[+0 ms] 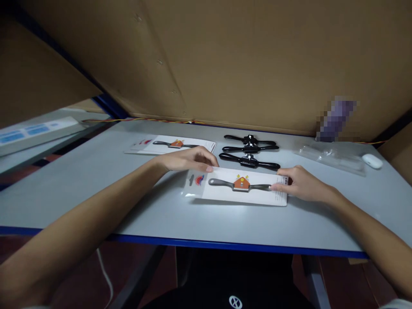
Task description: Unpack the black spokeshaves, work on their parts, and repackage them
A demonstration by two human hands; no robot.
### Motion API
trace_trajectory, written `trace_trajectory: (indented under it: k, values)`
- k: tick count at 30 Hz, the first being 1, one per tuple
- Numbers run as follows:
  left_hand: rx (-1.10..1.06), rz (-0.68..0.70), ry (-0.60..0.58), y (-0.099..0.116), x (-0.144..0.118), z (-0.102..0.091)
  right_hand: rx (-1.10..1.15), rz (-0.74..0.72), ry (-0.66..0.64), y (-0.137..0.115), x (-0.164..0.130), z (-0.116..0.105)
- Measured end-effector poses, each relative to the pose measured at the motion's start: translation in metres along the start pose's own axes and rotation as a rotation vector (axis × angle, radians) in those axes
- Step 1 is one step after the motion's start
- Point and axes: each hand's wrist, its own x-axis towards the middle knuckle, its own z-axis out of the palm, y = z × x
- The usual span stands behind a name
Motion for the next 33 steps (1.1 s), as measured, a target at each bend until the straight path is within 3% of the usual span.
trace_trajectory:
  k: [4,9,20,24,27,30,33]
  values:
    - [-0.015,-0.033,-0.072,0.003,-0.001,0.001,0.007,-0.035,0.011,0.001,-0.002,0.003]
    - [0.052,0.007,-0.009,0.006,0.000,0.003,-0.098,-0.112,0.211,0.001,-0.005,0.003]
    - [0.129,0.009,0.078,0.000,0.002,0.000,-0.215,-0.267,0.304,0.001,-0.006,0.008]
    - [-0.072,0.019,0.218,-0.007,0.004,-0.001,-0.259,-0.418,0.387,-0.003,-0.008,0.010]
    - [-0.226,0.065,0.422,-0.014,0.010,-0.003,-0.356,-0.547,0.353,-0.004,-0.009,0.014]
    - [-0.155,0.115,0.735,-0.022,0.013,-0.011,-0.395,-0.585,0.238,-0.004,-0.008,0.018]
    - [0.028,0.072,0.898,-0.030,0.011,-0.023,-0.343,-0.563,0.152,-0.006,-0.006,0.021]
